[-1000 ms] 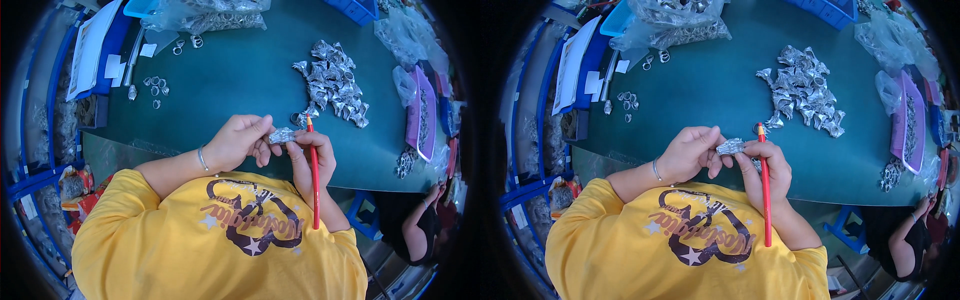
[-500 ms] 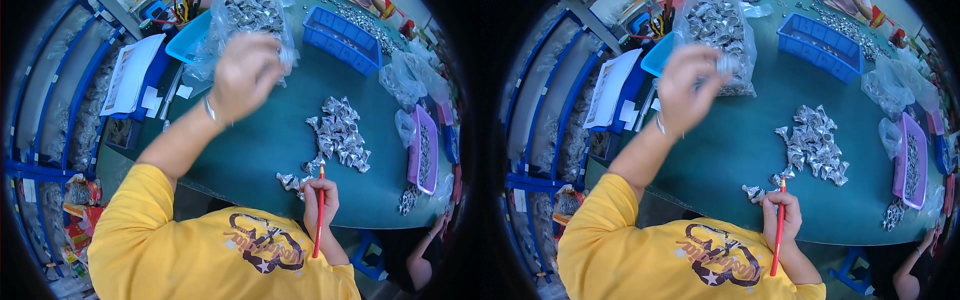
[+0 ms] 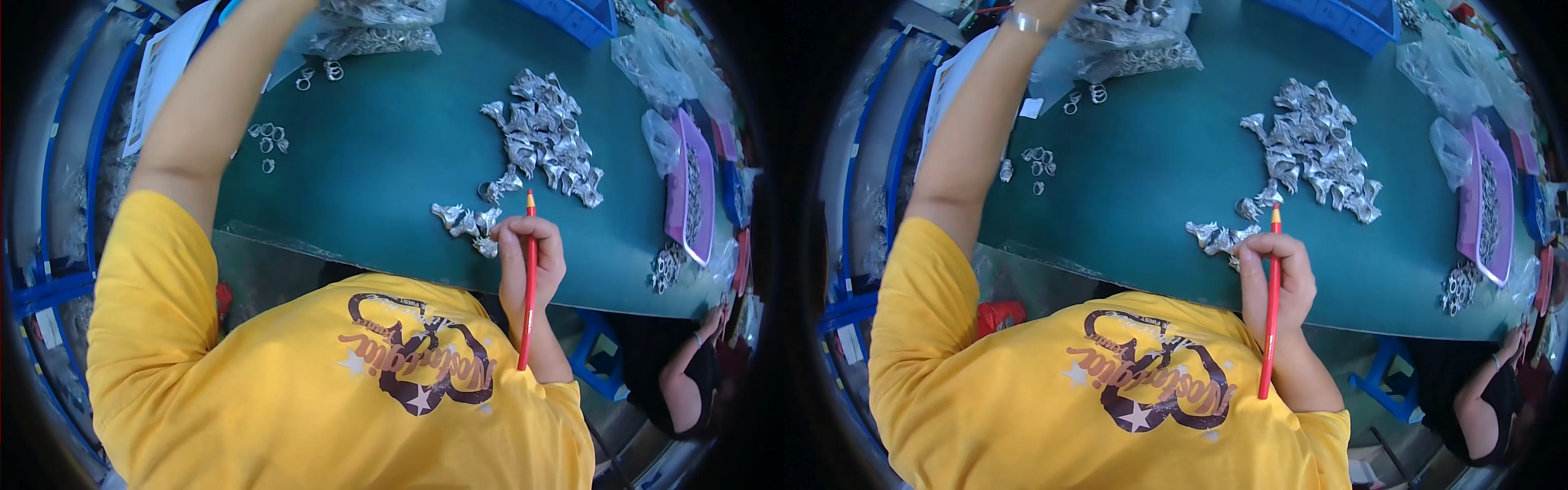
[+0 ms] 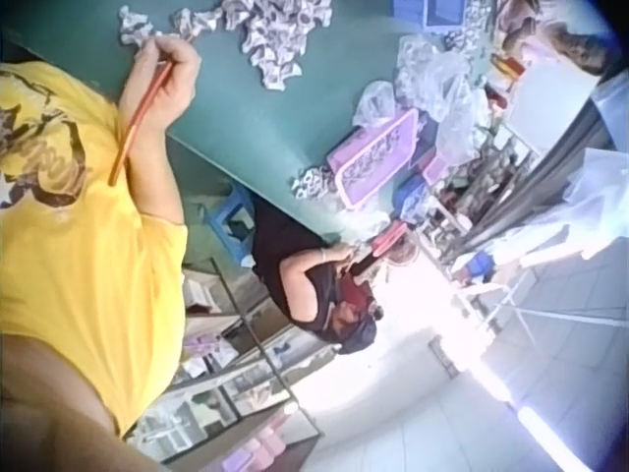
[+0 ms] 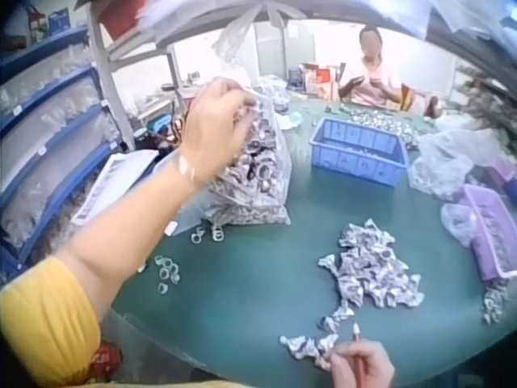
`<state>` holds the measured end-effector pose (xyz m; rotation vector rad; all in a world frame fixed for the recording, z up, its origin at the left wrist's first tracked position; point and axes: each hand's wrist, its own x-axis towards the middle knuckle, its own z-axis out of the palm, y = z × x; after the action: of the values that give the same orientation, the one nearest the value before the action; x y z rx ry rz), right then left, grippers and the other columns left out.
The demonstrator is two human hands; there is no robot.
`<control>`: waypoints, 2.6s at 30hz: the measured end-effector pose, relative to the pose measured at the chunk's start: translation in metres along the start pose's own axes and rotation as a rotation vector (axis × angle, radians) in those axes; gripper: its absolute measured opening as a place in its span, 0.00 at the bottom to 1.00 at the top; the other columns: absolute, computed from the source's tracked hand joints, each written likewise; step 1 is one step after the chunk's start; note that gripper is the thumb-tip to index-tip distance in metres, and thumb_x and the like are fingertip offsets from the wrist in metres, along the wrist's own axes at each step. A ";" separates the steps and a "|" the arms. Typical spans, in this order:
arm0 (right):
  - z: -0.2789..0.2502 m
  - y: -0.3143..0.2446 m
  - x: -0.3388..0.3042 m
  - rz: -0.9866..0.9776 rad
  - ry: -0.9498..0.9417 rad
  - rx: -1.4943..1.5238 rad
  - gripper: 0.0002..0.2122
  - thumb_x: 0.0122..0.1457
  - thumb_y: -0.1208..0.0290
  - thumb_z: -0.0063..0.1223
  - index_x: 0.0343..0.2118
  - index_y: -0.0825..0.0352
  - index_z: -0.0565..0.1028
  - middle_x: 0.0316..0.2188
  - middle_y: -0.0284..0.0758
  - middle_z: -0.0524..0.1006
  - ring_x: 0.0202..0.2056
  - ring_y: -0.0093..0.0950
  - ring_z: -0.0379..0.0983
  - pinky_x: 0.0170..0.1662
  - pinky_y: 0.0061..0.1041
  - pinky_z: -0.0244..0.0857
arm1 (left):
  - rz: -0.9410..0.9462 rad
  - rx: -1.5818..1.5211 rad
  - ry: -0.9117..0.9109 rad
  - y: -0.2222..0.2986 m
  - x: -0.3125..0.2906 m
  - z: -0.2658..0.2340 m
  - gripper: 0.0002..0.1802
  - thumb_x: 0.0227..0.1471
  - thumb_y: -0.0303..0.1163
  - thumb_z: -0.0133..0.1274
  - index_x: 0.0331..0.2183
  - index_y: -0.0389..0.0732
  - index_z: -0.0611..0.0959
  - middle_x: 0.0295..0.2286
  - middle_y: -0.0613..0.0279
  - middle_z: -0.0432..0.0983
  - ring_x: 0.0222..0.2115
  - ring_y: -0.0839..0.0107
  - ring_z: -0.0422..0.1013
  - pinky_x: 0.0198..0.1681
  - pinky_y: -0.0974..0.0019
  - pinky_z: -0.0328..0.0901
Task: The person sorts various metal components on a workbench by hand, picking them up from a pile and moving them to different areas on the table or into bags and containers.
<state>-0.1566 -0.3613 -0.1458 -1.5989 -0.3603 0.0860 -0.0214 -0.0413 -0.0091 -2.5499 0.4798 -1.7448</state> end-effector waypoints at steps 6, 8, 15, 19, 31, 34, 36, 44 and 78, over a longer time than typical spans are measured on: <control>-0.010 0.002 0.003 0.001 0.039 0.022 0.04 0.55 0.83 0.52 0.33 0.70 0.70 0.29 0.35 0.75 0.32 0.20 0.73 0.38 0.18 0.67 | 0.019 -1.061 -0.844 0.144 -0.121 -0.039 0.17 0.35 0.27 0.64 0.32 0.42 0.77 0.31 0.62 0.70 0.35 0.60 0.69 0.37 0.60 0.65; -0.008 0.002 0.002 0.008 0.026 -0.001 0.04 0.55 0.82 0.52 0.33 0.70 0.70 0.30 0.35 0.75 0.32 0.20 0.73 0.38 0.18 0.67 | -0.121 -1.066 -1.056 0.161 -0.152 -0.045 0.22 0.31 0.27 0.66 0.34 0.42 0.77 0.32 0.62 0.70 0.38 0.60 0.68 0.40 0.60 0.65; 0.004 0.008 0.001 0.027 -0.065 -0.012 0.07 0.53 0.84 0.54 0.35 0.69 0.72 0.32 0.35 0.75 0.32 0.20 0.72 0.37 0.17 0.66 | -0.986 -1.350 -0.922 0.174 -0.159 -0.072 0.18 0.43 0.22 0.62 0.39 0.38 0.75 0.37 0.59 0.75 0.35 0.75 0.73 0.36 0.73 0.68; 0.016 0.004 0.006 -0.075 -0.155 0.031 0.13 0.48 0.88 0.58 0.36 0.69 0.72 0.35 0.36 0.75 0.31 0.22 0.73 0.36 0.18 0.68 | -1.251 -1.500 -0.807 0.182 -0.162 -0.084 0.21 0.45 0.19 0.60 0.42 0.34 0.72 0.41 0.55 0.74 0.39 0.75 0.72 0.40 0.74 0.68; 0.019 0.007 0.013 -0.160 -0.198 -0.089 0.09 0.47 0.86 0.58 0.31 0.68 0.73 0.29 0.37 0.75 0.29 0.27 0.74 0.33 0.21 0.67 | -1.220 -1.387 -0.811 0.183 -0.160 -0.082 0.18 0.45 0.25 0.63 0.40 0.35 0.79 0.29 0.67 0.74 0.30 0.83 0.69 0.33 0.78 0.65; 0.020 0.011 0.015 -0.090 -0.227 -0.098 0.09 0.48 0.85 0.58 0.32 0.68 0.73 0.27 0.36 0.74 0.27 0.25 0.72 0.30 0.21 0.67 | -1.191 -1.356 -0.835 0.182 -0.162 -0.081 0.16 0.46 0.26 0.62 0.40 0.34 0.79 0.32 0.64 0.76 0.31 0.81 0.70 0.33 0.77 0.66; 0.023 0.018 0.013 -0.036 -0.238 -0.074 0.09 0.48 0.85 0.58 0.32 0.67 0.73 0.27 0.36 0.74 0.26 0.24 0.72 0.30 0.20 0.66 | -1.129 -1.341 -0.774 0.181 -0.168 -0.080 0.14 0.48 0.26 0.60 0.39 0.34 0.79 0.34 0.60 0.76 0.32 0.79 0.72 0.34 0.76 0.67; 0.030 0.026 0.019 -0.076 -0.293 -0.124 0.07 0.54 0.84 0.53 0.35 0.69 0.70 0.28 0.33 0.75 0.28 0.17 0.71 0.31 0.16 0.67 | -1.201 -1.261 -0.859 0.174 -0.165 -0.084 0.11 0.51 0.28 0.57 0.39 0.35 0.79 0.31 0.62 0.75 0.29 0.78 0.72 0.34 0.75 0.67; -0.039 -0.008 0.282 0.799 -0.239 0.362 0.14 0.59 0.60 0.50 0.20 0.57 0.64 0.10 0.22 0.57 0.10 0.16 0.45 0.15 0.18 0.35 | -1.219 -1.250 -0.779 0.177 -0.164 -0.093 0.11 0.53 0.24 0.53 0.39 0.32 0.76 0.33 0.62 0.71 0.30 0.78 0.73 0.32 0.77 0.68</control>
<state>0.1189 -0.3192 -0.0895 -1.2868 0.1307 0.9071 -0.2033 -0.1522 -0.1556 -4.6021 -0.2540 0.1725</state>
